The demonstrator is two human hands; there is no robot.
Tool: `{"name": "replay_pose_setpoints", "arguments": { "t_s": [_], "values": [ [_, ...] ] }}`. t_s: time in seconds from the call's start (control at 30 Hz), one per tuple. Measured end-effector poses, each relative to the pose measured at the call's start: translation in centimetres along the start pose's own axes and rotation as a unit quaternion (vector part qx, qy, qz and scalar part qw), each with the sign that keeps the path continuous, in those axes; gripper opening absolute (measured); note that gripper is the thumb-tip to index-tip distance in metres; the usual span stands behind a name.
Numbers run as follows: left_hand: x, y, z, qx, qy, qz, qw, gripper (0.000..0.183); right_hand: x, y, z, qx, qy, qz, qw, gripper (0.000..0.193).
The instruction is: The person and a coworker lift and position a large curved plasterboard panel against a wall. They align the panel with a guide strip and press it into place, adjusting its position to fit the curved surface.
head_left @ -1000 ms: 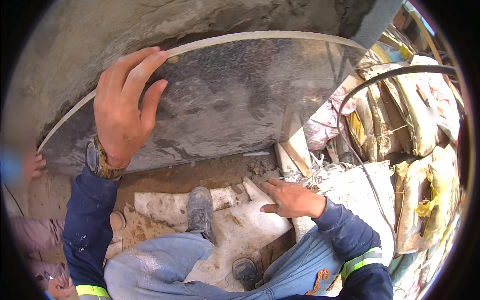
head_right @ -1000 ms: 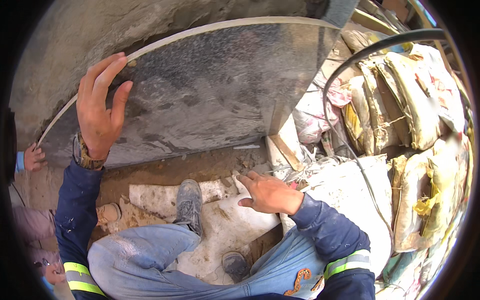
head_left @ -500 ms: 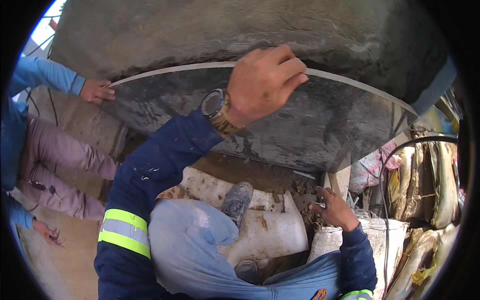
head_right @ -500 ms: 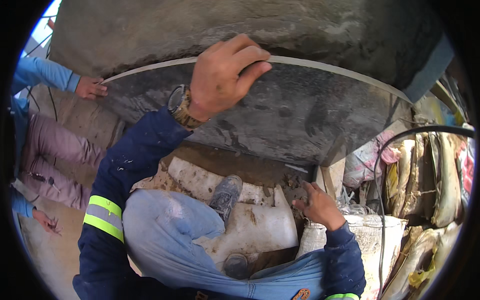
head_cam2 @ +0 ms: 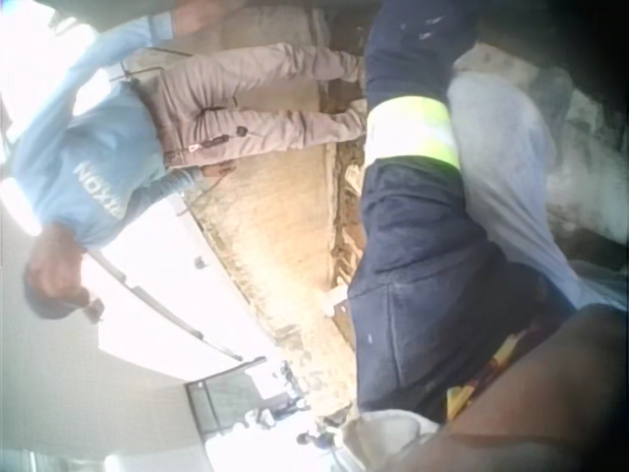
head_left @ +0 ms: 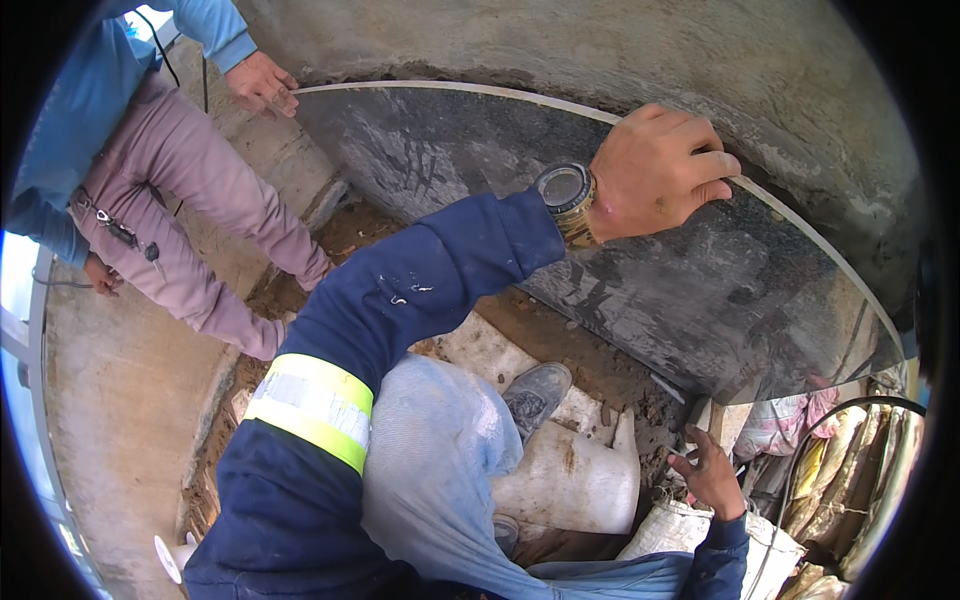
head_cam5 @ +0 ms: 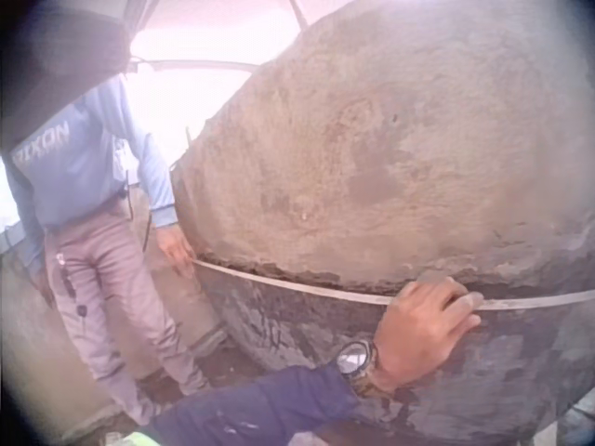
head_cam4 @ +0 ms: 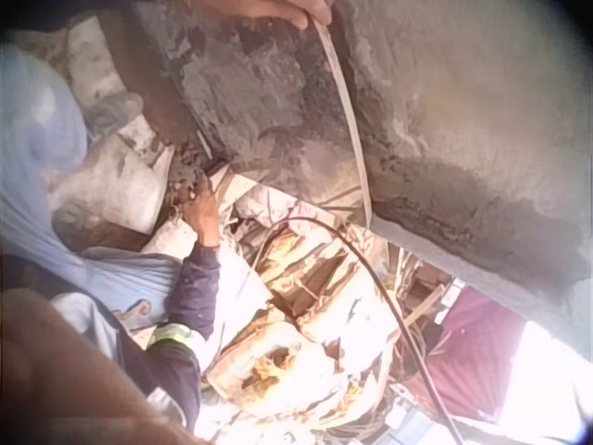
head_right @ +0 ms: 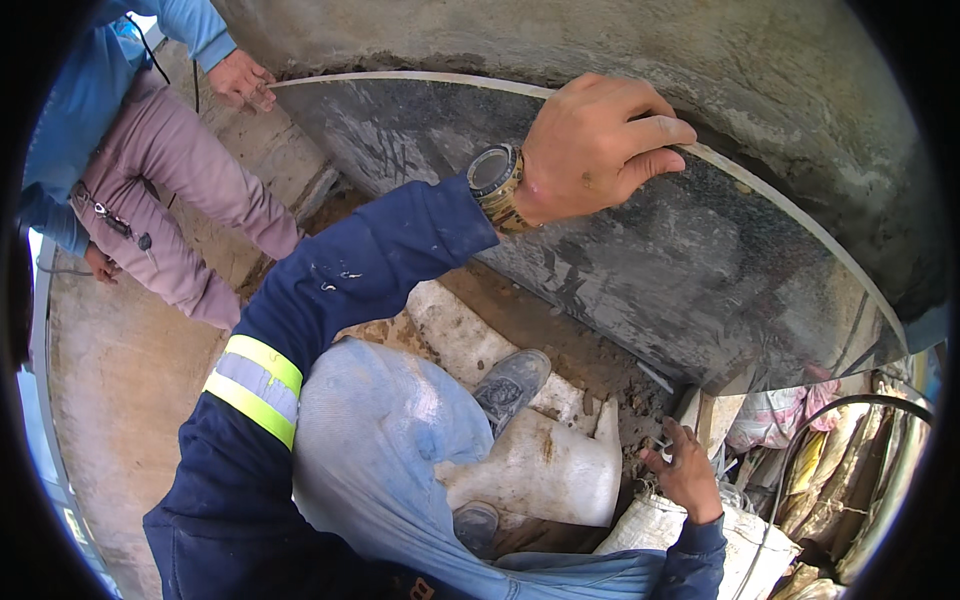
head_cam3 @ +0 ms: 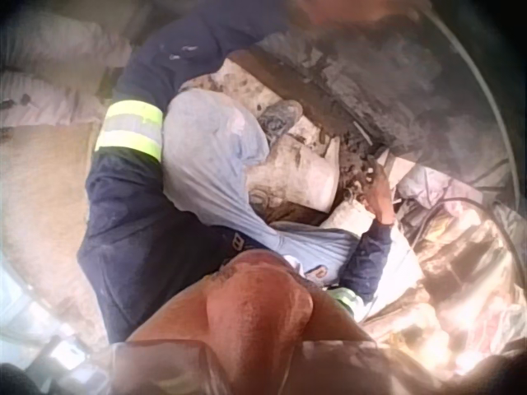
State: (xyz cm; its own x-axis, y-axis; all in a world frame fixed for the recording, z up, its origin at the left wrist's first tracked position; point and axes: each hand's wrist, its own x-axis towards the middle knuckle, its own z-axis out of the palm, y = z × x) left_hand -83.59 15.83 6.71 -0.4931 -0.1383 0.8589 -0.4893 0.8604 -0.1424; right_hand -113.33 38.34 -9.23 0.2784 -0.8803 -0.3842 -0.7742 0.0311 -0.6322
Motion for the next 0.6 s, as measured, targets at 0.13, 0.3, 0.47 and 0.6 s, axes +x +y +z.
{"name": "replay_pose_setpoints", "arguments": {
  "t_s": [0.13, 0.3, 0.47, 0.6],
  "values": [
    [-1.0, -0.7, -0.5, 0.014, -0.010, -0.005, 1.000, 0.025, 0.3, 0.3, 0.3, -0.009, -0.014, 0.009, 1.000, 0.069],
    [-1.8, -1.7, -1.1, 0.053, 0.001, 0.057, 0.997, 0.034, 0.4, 0.0, 0.9, -0.004, -0.014, 0.002, 1.000, 0.067],
    [-1.4, -2.7, -1.4, 0.070, 0.011, 0.089, 0.994, 0.044, 0.7, -2.3, -0.5, -0.007, -0.033, 0.027, 0.999, 0.063],
    [-2.2, -3.9, -4.7, 0.100, 0.014, 0.061, 0.993, 0.057, 0.8, -1.0, -0.4, -0.024, -0.023, -0.001, 0.999, 0.063]
  ]
}}
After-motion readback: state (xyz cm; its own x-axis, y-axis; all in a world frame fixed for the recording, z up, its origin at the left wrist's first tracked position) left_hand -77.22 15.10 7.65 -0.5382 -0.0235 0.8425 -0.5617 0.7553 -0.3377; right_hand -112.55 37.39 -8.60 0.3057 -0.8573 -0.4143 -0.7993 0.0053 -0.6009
